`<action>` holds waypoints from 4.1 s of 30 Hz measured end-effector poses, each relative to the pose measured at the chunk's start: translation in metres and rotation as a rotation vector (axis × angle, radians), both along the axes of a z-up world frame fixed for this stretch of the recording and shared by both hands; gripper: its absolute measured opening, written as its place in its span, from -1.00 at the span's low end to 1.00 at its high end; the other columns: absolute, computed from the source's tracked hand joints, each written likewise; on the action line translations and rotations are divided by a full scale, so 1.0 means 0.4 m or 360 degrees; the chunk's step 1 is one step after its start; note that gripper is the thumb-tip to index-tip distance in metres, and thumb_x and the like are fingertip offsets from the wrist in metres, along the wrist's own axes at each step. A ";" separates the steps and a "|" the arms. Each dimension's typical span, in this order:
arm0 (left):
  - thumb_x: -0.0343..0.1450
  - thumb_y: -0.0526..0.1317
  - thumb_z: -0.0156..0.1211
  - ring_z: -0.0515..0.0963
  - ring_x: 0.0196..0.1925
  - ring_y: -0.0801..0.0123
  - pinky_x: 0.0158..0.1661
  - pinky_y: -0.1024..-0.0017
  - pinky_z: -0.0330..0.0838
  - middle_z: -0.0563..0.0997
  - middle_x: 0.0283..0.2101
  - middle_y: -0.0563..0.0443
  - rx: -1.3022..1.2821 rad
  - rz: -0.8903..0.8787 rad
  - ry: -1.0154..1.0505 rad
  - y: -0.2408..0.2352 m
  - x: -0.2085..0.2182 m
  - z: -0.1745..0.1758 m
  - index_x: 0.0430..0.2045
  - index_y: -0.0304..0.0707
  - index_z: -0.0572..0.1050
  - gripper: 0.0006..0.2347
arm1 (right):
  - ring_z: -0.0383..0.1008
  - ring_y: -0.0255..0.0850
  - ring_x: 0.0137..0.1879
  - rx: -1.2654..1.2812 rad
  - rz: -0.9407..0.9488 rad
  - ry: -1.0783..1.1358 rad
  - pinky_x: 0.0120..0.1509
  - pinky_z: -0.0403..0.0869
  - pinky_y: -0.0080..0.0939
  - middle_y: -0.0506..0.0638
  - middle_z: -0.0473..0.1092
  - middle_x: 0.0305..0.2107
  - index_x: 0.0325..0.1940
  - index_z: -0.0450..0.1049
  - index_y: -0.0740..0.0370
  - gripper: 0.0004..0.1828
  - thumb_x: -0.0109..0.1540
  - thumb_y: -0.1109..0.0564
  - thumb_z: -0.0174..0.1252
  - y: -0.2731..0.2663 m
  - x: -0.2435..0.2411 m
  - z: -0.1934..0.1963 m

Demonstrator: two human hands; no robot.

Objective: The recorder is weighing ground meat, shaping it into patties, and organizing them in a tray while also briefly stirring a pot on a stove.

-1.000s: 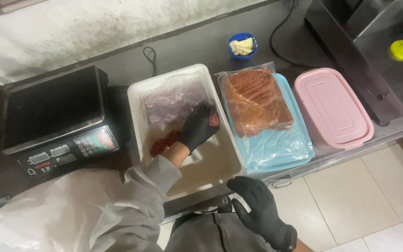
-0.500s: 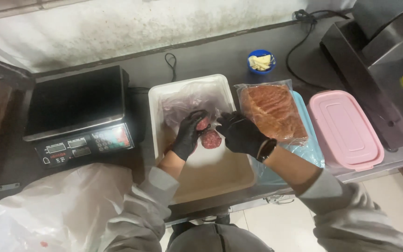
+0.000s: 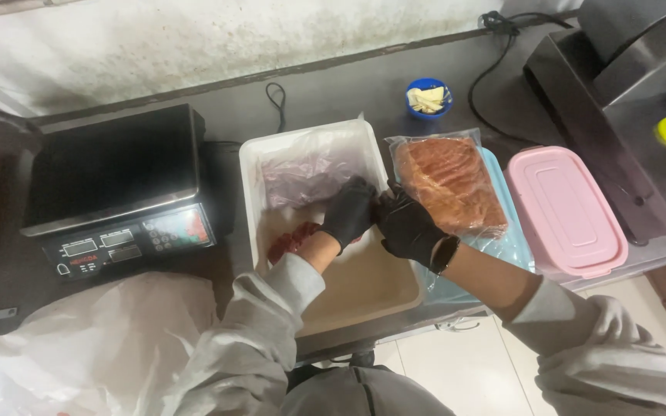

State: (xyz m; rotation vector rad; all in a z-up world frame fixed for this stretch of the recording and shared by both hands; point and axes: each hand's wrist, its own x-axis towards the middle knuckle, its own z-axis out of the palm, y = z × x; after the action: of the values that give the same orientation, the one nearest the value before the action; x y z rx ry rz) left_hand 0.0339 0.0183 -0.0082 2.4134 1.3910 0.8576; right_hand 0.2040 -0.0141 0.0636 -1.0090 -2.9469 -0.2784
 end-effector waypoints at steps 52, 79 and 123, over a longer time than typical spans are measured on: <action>0.22 -0.21 0.38 0.67 -0.21 0.02 -0.16 0.18 0.52 0.64 -0.36 -0.16 -0.0600 0.0279 -0.0161 -0.165 -0.083 0.172 -0.50 -0.31 0.57 -0.83 | 0.52 -0.15 0.20 -0.0462 -0.0941 0.1719 0.27 0.47 -0.13 -0.01 0.54 0.01 0.03 0.59 0.18 -0.63 0.15 0.32 0.14 -0.475 0.252 0.177; 0.58 0.07 -0.21 0.56 0.14 0.23 0.21 0.36 0.42 0.53 0.19 -0.28 -0.2534 -0.0665 -0.3202 -0.518 0.057 0.278 0.27 -0.55 0.32 -0.43 | 0.62 -0.02 -0.03 -0.0502 -0.0074 0.2318 0.20 0.49 -0.07 0.08 0.55 -0.22 -0.22 0.55 0.25 -0.77 0.05 0.31 0.15 -0.468 -0.060 0.112; 0.44 0.05 -0.04 0.70 -0.04 0.00 -0.18 0.20 0.61 0.67 0.00 -0.17 -0.2250 0.0388 -0.2907 -0.613 -0.279 0.072 0.08 -0.34 0.50 -0.53 | 0.47 0.04 -0.21 0.0748 -0.0305 -0.0168 -0.25 0.45 -0.07 0.37 0.46 -0.13 0.19 0.44 0.45 -0.56 0.28 0.16 -0.01 0.040 -0.133 -0.223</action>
State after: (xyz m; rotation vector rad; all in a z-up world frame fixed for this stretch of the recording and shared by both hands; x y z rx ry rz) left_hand -0.0776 -0.2267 0.0206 0.0165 0.7446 0.9719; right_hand 0.1507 0.0019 -0.0257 -1.2217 -2.6608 -0.9977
